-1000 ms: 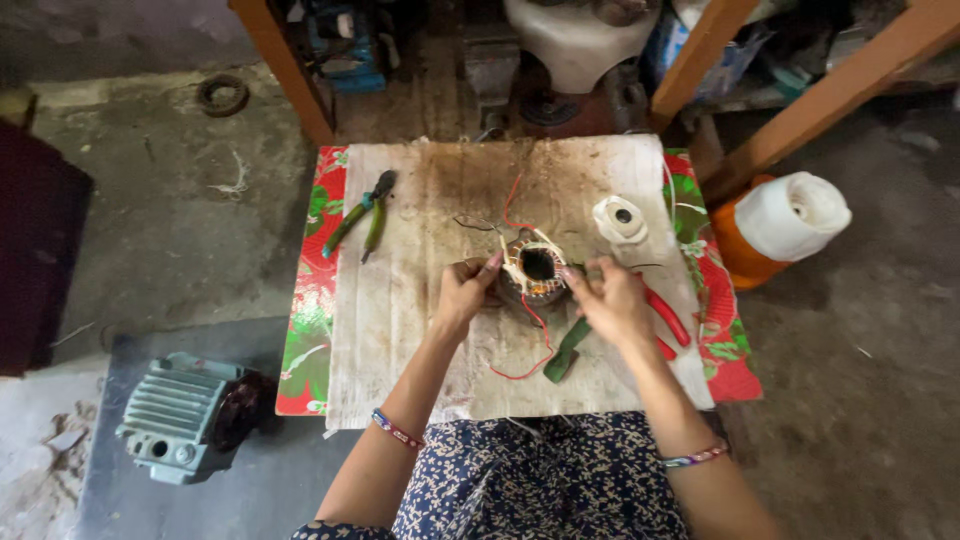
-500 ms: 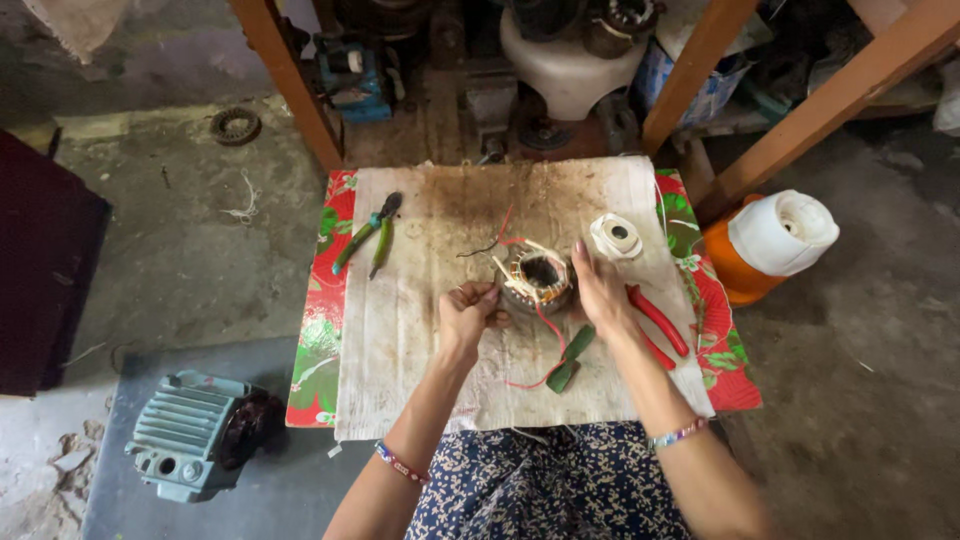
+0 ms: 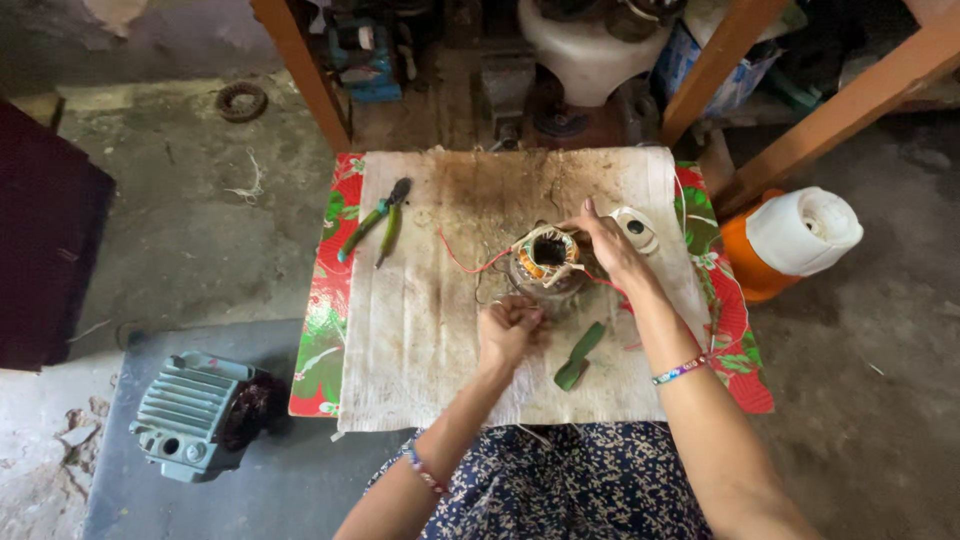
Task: The person winds white wire around a motor stator by hand, then uses red-handled pliers to cut the wire and tucks the end into the winding.
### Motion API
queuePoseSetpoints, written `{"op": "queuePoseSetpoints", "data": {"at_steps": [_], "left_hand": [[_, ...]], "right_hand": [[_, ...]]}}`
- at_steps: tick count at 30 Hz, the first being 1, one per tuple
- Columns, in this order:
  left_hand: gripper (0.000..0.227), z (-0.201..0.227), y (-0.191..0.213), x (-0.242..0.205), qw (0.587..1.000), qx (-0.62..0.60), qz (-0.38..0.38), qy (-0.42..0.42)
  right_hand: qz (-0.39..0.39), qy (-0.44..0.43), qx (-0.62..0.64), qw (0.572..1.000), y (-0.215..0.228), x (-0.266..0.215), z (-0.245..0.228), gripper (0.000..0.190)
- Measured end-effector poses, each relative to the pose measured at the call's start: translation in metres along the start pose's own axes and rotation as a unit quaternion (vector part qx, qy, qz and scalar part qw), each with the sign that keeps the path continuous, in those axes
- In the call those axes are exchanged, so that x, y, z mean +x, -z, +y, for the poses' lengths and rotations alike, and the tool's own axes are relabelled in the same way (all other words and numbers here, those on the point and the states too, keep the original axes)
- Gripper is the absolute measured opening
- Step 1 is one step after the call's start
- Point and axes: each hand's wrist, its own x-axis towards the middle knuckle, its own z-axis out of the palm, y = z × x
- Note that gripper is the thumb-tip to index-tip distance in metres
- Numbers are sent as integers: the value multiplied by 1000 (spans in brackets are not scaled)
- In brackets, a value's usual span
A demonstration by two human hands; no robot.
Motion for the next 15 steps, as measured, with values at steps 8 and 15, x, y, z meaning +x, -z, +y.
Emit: {"op": "queuePoseSetpoints", "data": {"at_steps": [8, 15], "left_hand": [[13, 64, 58, -35, 833, 518, 67, -186], [18, 100, 70, 21, 782, 500, 227, -294]], "right_hand": [[289, 175, -116, 934, -18, -122, -58, 21], [148, 189, -199, 950, -43, -131, -47, 16]]}}
